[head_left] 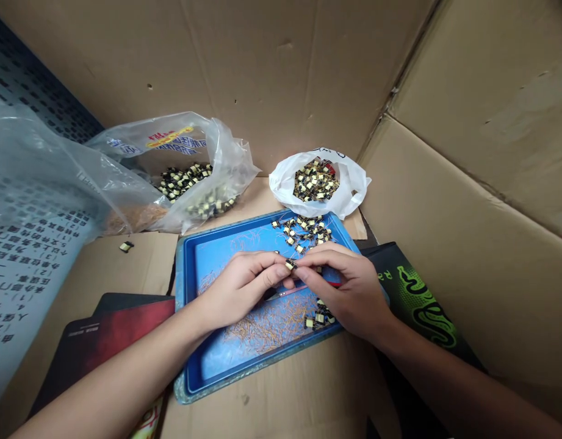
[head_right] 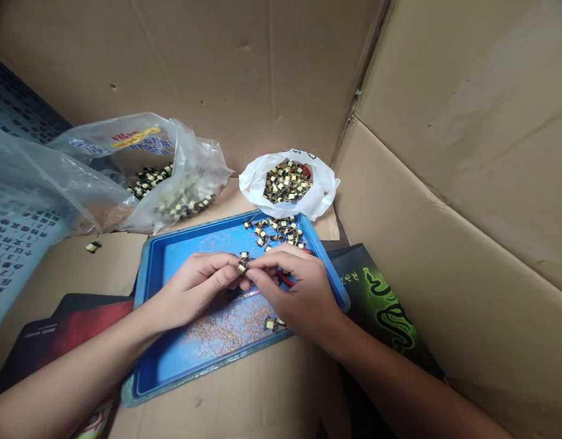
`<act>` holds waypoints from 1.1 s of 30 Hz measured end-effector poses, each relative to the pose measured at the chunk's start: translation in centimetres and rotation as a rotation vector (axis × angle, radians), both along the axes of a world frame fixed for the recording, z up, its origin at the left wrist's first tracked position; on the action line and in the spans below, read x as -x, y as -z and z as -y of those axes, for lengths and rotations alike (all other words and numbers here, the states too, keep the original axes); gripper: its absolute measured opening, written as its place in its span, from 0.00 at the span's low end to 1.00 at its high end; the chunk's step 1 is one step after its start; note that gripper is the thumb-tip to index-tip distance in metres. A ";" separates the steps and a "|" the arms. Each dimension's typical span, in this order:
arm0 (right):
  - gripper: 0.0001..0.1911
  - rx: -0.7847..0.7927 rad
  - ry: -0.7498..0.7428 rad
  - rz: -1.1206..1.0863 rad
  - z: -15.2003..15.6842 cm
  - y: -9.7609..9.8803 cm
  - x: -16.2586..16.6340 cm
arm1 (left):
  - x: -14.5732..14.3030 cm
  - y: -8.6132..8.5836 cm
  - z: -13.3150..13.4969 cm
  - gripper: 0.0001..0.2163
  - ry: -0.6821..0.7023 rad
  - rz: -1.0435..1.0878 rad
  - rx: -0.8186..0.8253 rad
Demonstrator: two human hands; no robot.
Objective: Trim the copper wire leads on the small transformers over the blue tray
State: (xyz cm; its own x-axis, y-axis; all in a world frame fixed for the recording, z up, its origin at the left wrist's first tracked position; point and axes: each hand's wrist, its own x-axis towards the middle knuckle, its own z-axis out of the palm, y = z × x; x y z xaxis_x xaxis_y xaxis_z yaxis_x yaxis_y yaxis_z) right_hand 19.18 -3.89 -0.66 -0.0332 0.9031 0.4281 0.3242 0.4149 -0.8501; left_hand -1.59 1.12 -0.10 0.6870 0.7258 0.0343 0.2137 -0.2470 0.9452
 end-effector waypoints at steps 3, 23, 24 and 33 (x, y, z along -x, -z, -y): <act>0.06 -0.002 0.000 -0.004 0.1 0.0 0.1 | 0.0 -0.1 0.0 0.21 0.019 -0.005 -0.023; 0.05 0.037 -0.023 0.136 0.2 -0.5 -0.2 | -0.4 -0.8 0.2 0.20 0.008 -0.089 -0.037; 0.05 0.016 -0.020 0.160 0.1 -0.7 -0.2 | -0.4 -0.8 0.1 0.20 0.004 -0.108 -0.052; 0.08 -0.033 -0.040 0.312 -0.8 -1.9 -1.1 | -0.5 -1.2 0.3 0.21 0.034 -0.119 -0.120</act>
State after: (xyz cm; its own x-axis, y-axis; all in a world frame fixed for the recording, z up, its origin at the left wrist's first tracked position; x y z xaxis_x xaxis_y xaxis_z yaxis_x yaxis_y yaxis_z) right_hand 20.25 -3.12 1.26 -0.2030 0.8841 0.4209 0.5503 0.4586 -0.6977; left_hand -1.07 0.81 1.06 0.7154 0.6978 0.0360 0.3120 -0.3652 0.8771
